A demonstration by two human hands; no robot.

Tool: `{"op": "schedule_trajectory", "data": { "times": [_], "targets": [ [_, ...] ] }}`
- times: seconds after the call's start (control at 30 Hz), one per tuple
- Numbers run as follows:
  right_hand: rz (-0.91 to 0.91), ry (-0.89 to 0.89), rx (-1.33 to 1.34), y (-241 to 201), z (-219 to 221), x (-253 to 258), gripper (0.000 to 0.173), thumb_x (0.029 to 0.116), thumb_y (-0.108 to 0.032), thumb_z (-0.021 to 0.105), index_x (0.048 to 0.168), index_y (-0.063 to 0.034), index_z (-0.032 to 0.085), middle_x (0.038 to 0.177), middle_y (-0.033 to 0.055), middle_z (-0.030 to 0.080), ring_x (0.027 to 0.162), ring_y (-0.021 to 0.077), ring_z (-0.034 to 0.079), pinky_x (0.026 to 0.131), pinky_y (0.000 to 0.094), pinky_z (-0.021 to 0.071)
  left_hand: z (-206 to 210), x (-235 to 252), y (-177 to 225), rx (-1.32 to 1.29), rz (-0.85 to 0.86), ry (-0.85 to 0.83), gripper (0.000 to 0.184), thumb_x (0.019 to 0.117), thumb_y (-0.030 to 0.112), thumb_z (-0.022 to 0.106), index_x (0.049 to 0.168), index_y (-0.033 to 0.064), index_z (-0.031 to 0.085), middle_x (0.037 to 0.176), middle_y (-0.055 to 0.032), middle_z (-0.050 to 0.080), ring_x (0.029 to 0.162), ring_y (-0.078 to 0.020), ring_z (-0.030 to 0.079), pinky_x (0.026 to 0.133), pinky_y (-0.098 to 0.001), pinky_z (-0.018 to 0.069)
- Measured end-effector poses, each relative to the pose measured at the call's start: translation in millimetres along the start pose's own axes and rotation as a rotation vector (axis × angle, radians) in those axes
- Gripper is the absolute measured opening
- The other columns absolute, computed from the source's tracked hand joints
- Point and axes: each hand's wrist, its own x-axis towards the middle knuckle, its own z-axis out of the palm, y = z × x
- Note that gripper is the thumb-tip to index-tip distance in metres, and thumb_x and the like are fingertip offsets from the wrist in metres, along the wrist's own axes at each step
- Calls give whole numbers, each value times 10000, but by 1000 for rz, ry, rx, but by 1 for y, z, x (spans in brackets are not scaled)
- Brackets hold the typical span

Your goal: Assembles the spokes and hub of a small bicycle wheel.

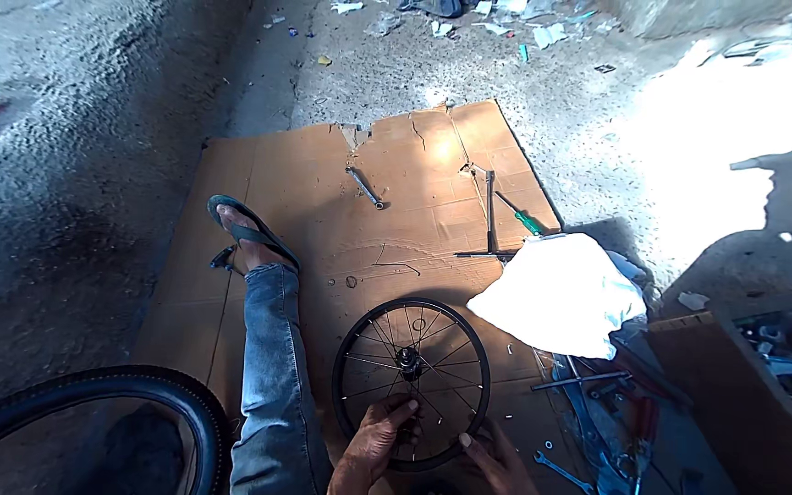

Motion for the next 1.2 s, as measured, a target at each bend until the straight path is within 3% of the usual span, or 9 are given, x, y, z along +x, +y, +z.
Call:
{"op": "schedule_trajectory", "data": {
  "times": [0.1,0.27,0.4,0.5,0.57,0.63,0.87,1.03,1.2],
  "targets": [
    [-39,17,-42,0,-3,9,627,994,-267,650,1511,-43,376,1131,165,706,963,286,737,831,465,640,-2,2,0,82,-4,12,243,1011,157,649,1162,-29,687,983,-155,720,791,-221,709,744,-364,621],
    [-189,123,-163,-10,-9,26,635,1015,-406,546,1543,-76,421,1144,111,695,978,193,701,844,394,607,16,0,-23,137,26,18,255,999,218,661,1144,14,707,1101,-123,734,1051,-232,696,948,-416,574],
    [-277,151,-334,-22,-15,36,555,1032,-404,510,1477,-73,505,1134,56,707,995,136,684,904,343,573,43,-4,-36,-64,-11,63,282,1064,187,561,1192,-55,633,1048,-207,741,920,-309,751,833,-460,639],
    [-375,303,-627,-39,-19,49,601,1011,-525,518,1444,-109,538,1201,68,675,1060,167,665,920,417,566,53,-1,-52,-113,29,135,271,1070,189,549,1138,-52,652,966,-175,742,847,-258,743,779,-412,638],
    [-536,352,-856,-63,-18,70,636,995,-524,544,1472,-103,528,1341,120,625,1205,246,622,1007,474,533,50,2,-63,-112,64,133,256,1063,178,563,1095,-50,674,927,-160,739,830,-239,737,779,-406,636],
    [-603,292,-1061,-98,-9,94,580,992,-502,563,1454,-152,561,1421,124,584,1309,291,565,1076,512,486,47,6,-74,-103,102,127,241,1051,157,577,1061,-53,695,902,-154,737,823,-225,725,791,-401,624],
    [-683,-197,-1299,-185,71,177,449,987,-309,640,1423,-212,592,1415,58,597,1300,250,572,1073,495,481,37,6,-83,-46,114,83,207,1030,143,611,995,-27,723,865,-98,746,818,-156,712,812,-345,605],
    [-480,-459,-1352,-203,114,197,313,968,-164,638,1265,-229,711,1242,63,686,1102,256,670,937,541,540,28,7,-87,12,130,56,192,1017,161,634,941,10,726,835,-37,728,785,-102,683,785,-307,586],
    [-414,-425,-1258,-196,116,201,246,951,-109,652,1175,-165,737,1160,68,692,988,235,672,868,493,553,25,10,-85,6,121,12,202,1019,187,640,939,23,727,821,-24,714,761,-92,664,758,-299,577]
  ]
}}
